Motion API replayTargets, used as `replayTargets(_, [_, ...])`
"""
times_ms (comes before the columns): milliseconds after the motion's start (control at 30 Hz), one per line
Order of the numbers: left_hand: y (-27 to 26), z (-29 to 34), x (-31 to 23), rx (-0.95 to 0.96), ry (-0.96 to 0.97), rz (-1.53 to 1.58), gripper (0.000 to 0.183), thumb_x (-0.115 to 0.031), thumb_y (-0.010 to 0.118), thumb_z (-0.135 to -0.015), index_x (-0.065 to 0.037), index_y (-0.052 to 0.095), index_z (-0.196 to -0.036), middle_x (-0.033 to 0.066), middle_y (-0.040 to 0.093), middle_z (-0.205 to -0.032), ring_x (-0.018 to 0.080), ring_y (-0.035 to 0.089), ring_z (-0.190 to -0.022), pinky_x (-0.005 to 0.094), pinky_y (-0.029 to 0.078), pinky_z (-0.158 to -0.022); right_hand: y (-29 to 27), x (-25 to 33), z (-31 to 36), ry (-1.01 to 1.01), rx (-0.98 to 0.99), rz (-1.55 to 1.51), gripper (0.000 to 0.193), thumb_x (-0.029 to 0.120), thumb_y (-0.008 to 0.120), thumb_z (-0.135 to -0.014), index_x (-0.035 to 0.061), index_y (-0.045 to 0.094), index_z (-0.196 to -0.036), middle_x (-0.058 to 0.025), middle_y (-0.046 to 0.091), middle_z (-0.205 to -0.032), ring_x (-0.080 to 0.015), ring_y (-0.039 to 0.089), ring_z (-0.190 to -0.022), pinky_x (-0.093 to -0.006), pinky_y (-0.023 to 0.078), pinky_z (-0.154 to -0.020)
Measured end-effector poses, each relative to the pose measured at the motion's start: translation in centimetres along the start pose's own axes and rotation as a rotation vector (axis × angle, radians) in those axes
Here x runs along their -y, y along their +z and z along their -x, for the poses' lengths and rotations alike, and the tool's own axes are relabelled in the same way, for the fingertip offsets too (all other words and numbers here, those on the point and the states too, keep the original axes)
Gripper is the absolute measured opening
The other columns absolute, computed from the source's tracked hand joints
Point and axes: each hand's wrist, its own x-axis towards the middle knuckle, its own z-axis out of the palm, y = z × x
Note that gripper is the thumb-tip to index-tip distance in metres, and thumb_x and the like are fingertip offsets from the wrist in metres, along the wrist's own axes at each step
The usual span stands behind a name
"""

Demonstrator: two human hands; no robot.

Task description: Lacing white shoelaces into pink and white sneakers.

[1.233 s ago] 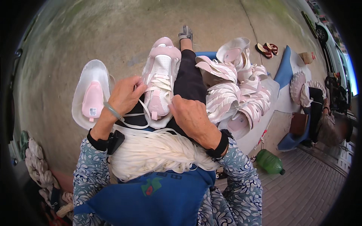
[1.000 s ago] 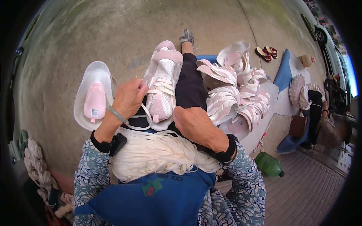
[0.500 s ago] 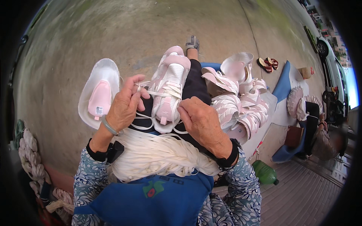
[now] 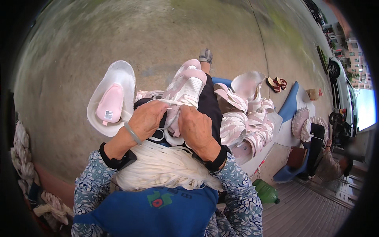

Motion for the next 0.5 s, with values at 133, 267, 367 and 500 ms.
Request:
replayTargets(133, [0.3, -1.6, 0.4, 0.09, -0.059, -0.077, 0.016, -0.006, 0.051, -0.089, -0.001, 0.059, -0.101, 0.0187, 0.062, -0.088, 0.0402, 0.059, -0.082, 0.0462, 0.047, -0.071, 0.2, -0.1, -1.0, 0.062, 0.015, 0.012, 0.012, 0.016, 0.058, -0.086, 0.0036, 0.06, -0.086, -0.0169, 0.065, -0.079, -0.0371, 0.064, -0.071, -0.0456, 0.051, -0.062])
replayTargets(267, [0.0, -2.7, 0.0, 0.153, -0.062, -0.174, 0.014, -0.009, 0.052, -0.086, -0.001, 0.06, -0.094, 0.0195, 0.063, -0.087, 0.0392, 0.062, -0.083, 0.0469, 0.049, -0.071, 0.7, -0.4, -1.3, 0.057, -0.015, -0.029, 0.014, 0.018, 0.06, -0.085, 0.0041, 0.064, -0.087, -0.0171, 0.066, -0.08, -0.0365, 0.065, -0.072, -0.0447, 0.051, -0.064])
replayTargets(367, [-0.4, -3.6, -0.2, 0.206, -0.024, -0.239, 0.013, -0.01, 0.054, -0.084, -0.002, 0.06, -0.091, 0.0193, 0.064, -0.088, 0.0384, 0.064, -0.084, 0.0457, 0.051, -0.072, 0.6, -0.6, -1.1, 0.092, -0.026, -0.106, 0.016, 0.019, 0.062, -0.084, 0.0046, 0.066, -0.09, -0.0165, 0.066, -0.081, -0.0359, 0.065, -0.073, -0.0439, 0.051, -0.065])
replayTargets(500, [-0.8, -5.6, -0.8, 0.399, 0.023, -0.329, 0.018, -0.011, 0.052, -0.085, -0.002, 0.06, -0.097, 0.0222, 0.064, -0.092, 0.0416, 0.062, -0.087, 0.0482, 0.049, -0.075, 1.2, -0.9, -0.9, 0.087, -0.084, -0.141, 0.019, 0.02, 0.064, -0.083, 0.0045, 0.066, -0.095, -0.0171, 0.066, -0.084, -0.0353, 0.065, -0.075, -0.0427, 0.052, -0.068])
